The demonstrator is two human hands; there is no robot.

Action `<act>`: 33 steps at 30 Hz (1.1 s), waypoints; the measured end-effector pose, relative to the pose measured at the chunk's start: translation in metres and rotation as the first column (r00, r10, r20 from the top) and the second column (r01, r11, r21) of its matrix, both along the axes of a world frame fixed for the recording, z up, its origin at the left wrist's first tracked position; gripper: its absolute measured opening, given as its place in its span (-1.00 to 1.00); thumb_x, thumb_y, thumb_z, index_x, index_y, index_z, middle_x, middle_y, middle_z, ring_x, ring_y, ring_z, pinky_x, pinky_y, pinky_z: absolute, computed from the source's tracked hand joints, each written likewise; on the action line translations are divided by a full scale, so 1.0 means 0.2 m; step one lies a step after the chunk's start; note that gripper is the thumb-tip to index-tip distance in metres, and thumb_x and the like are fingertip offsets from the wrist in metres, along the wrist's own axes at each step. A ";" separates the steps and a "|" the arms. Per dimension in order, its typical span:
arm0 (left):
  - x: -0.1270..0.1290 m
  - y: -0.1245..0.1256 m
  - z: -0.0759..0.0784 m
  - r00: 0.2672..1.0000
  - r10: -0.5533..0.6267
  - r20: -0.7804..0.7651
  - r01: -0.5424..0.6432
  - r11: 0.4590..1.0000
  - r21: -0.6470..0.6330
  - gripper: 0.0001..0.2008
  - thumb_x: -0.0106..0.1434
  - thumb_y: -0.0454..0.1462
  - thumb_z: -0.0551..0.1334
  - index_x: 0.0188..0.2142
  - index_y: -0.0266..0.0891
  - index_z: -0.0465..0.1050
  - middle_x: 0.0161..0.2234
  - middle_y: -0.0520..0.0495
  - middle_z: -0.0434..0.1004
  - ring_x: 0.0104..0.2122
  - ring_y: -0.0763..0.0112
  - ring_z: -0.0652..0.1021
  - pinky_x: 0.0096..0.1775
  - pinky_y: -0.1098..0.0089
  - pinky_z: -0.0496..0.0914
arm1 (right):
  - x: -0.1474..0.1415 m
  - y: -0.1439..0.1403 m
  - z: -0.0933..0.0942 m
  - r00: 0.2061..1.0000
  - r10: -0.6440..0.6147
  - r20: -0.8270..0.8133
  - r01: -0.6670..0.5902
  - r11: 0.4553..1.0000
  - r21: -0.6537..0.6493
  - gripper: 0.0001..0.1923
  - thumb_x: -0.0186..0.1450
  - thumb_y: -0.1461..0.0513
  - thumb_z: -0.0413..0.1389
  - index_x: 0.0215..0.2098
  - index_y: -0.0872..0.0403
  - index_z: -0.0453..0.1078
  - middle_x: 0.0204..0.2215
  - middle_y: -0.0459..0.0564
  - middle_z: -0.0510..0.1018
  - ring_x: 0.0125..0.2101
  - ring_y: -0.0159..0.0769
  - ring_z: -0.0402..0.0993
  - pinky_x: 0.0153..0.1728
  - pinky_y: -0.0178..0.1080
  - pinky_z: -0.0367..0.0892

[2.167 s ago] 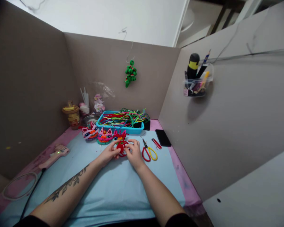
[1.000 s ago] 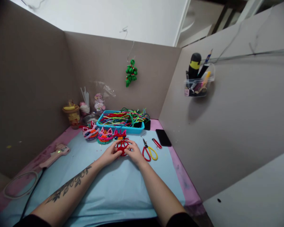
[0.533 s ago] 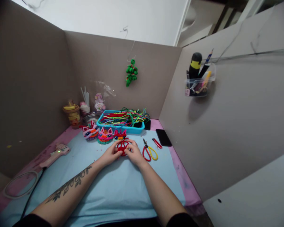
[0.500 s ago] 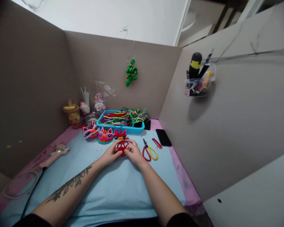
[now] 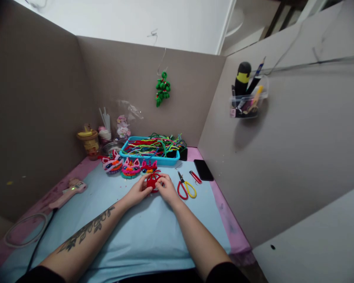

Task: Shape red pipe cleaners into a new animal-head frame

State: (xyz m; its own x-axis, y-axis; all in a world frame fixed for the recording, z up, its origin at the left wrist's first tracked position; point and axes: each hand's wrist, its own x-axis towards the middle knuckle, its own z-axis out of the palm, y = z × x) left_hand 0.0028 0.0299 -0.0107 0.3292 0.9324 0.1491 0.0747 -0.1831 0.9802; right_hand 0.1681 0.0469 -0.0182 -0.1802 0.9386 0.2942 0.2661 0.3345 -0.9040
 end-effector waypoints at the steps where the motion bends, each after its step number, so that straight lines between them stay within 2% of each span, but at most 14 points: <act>1: 0.00 0.00 0.00 1.000 0.009 -0.002 -0.009 1.000 -0.001 -0.40 0.13 -0.22 0.19 0.13 -0.29 0.03 -0.45 0.01 0.40 -0.58 0.51 0.40 -0.51 0.48 0.28 | 0.00 0.00 0.00 1.000 -0.008 -0.010 0.008 1.000 0.001 -0.89 0.13 0.20 0.06 -0.51 0.06 0.32 -0.13 0.04 0.30 -0.03 -0.21 0.24 0.00 -0.19 0.13; 6: -0.01 0.03 -0.03 0.997 0.074 -0.019 -0.073 0.997 0.031 -0.45 0.15 -0.24 0.17 0.12 -0.26 0.05 -0.35 -0.05 0.43 -0.56 0.53 0.43 -0.50 0.47 0.30 | 0.01 0.01 -0.01 0.996 -0.062 -0.060 0.063 0.998 0.003 -0.85 0.14 0.16 0.06 -0.52 0.06 0.31 -0.15 0.05 0.32 -0.05 -0.17 0.26 -0.02 -0.17 0.13; 15: -0.02 0.04 -0.01 0.981 0.189 0.052 -0.191 0.981 0.042 -0.48 0.09 -0.26 0.21 0.04 -0.30 0.14 -0.44 0.03 0.37 -0.56 0.54 0.37 -0.48 0.48 0.26 | 0.01 0.03 -0.04 0.999 -0.019 -0.039 0.017 0.999 -0.046 -0.78 0.13 0.10 0.07 -0.56 0.08 0.29 -0.15 0.04 0.33 -0.15 -0.20 0.32 -0.08 -0.17 0.21; 21: -0.02 0.03 0.02 0.982 0.173 0.077 -0.174 0.985 0.010 -0.46 0.07 -0.25 0.23 0.03 -0.30 0.14 -0.48 0.06 0.36 -0.54 0.53 0.36 -0.46 0.48 0.23 | 0.01 0.03 -0.04 0.997 -0.005 -0.073 0.001 0.998 -0.067 -0.77 0.13 0.09 0.07 -0.55 0.09 0.29 -0.13 0.05 0.32 -0.18 -0.22 0.33 -0.13 -0.19 0.26; 33: -0.03 0.03 0.02 0.980 0.116 0.160 -0.117 0.993 -0.005 -0.44 0.04 -0.27 0.27 0.02 -0.29 0.13 -0.56 0.13 0.30 -0.57 0.55 0.35 -0.48 0.50 0.20 | 0.01 0.02 -0.03 0.995 0.006 -0.098 -0.014 0.997 -0.077 -0.79 0.11 0.08 0.08 -0.52 0.07 0.32 -0.15 0.03 0.32 -0.15 -0.23 0.33 -0.18 -0.24 0.29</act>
State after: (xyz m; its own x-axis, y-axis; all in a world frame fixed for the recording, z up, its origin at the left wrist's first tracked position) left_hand -0.0027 0.0366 -0.0073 0.1903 0.9620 0.1956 -0.0616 -0.1871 0.9804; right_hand 0.1698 0.0501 -0.0236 -0.1638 0.9576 0.2371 0.1726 0.2644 -0.9488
